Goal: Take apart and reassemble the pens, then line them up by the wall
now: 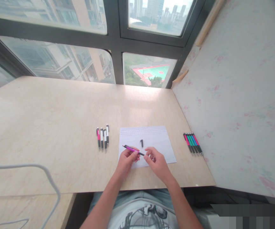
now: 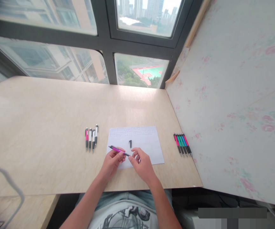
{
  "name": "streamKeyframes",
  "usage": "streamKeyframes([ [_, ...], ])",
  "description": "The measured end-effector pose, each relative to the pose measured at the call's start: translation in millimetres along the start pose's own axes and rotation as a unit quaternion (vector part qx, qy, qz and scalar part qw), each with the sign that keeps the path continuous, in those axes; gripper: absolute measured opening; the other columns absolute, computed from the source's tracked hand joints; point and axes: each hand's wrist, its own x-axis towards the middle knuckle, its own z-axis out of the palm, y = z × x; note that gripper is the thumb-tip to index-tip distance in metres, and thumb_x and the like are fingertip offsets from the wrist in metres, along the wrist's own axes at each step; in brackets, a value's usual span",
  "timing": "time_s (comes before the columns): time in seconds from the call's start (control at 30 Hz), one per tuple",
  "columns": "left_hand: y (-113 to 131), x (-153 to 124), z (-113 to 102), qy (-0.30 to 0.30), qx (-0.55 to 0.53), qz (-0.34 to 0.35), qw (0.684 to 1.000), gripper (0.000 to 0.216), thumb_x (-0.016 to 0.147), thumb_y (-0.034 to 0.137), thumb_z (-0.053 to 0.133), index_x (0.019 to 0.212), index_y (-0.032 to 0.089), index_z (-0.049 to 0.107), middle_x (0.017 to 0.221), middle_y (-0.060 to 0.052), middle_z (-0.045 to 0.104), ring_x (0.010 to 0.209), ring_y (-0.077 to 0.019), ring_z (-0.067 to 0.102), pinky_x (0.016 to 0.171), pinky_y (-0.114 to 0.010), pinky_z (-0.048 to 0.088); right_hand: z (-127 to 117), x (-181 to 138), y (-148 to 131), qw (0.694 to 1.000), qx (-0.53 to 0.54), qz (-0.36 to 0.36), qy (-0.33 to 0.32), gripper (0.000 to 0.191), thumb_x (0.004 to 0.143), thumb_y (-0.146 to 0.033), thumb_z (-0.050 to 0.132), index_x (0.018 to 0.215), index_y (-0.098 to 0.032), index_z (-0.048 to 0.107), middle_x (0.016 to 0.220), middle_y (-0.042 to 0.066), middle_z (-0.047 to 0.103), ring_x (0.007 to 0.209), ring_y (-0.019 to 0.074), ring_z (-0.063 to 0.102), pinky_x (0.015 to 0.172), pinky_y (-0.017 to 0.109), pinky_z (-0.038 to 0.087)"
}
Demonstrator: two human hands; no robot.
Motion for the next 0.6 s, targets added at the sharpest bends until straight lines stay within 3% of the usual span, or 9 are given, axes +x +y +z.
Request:
streamKeyframes([
  [0.13,-3,1,-3,0.003,-0.007,-0.011,1.000,0.025,0.073,0.032,0.075,0.087,0.013,0.067,0.066,-0.003,0.065,0.060,-0.0122,0.057,0.057,-0.023,0.040,1,0,8,1.000,0.009,0.009,-0.019,0.040,0.097,-0.042,0.038,0.076,-0.018,0.063,0.066,0.000,0.060,0.062,0.0135,0.052,0.060,0.024,0.037],
  [0.2,-4,2,-4,0.004,-0.005,-0.013,1.000,0.025,0.073,0.032,0.075,0.088,0.013,0.067,0.066,-0.003,0.065,0.059,-0.0122,0.057,0.057,-0.023,0.040,3,-1,15,0.999,0.025,0.024,-0.010,0.046,0.097,-0.045,0.034,0.075,-0.017,0.063,0.064,0.000,0.060,0.059,0.0133,0.050,0.058,0.024,0.037],
  [0.4,-2,1,-2,0.012,-0.001,-0.003,1.000,0.025,0.072,0.032,0.075,0.086,0.013,0.067,0.065,-0.003,0.065,0.059,-0.0120,0.057,0.056,-0.023,0.039,10,-4,32,0.994,0.090,0.054,0.007,0.052,0.097,-0.053,0.031,0.081,-0.017,0.065,0.064,0.001,0.061,0.054,0.0123,0.047,0.054,0.023,0.037],
  [0.6,0,-2,2,0.003,0.004,0.007,1.000,0.023,0.072,0.031,0.076,0.085,0.014,0.068,0.064,-0.002,0.065,0.059,-0.0122,0.057,0.056,-0.023,0.039,4,-1,15,0.996,0.084,0.032,-0.007,0.048,0.097,-0.048,0.037,0.073,-0.017,0.065,0.064,0.002,0.063,0.058,0.0131,0.053,0.056,0.023,0.040],
])
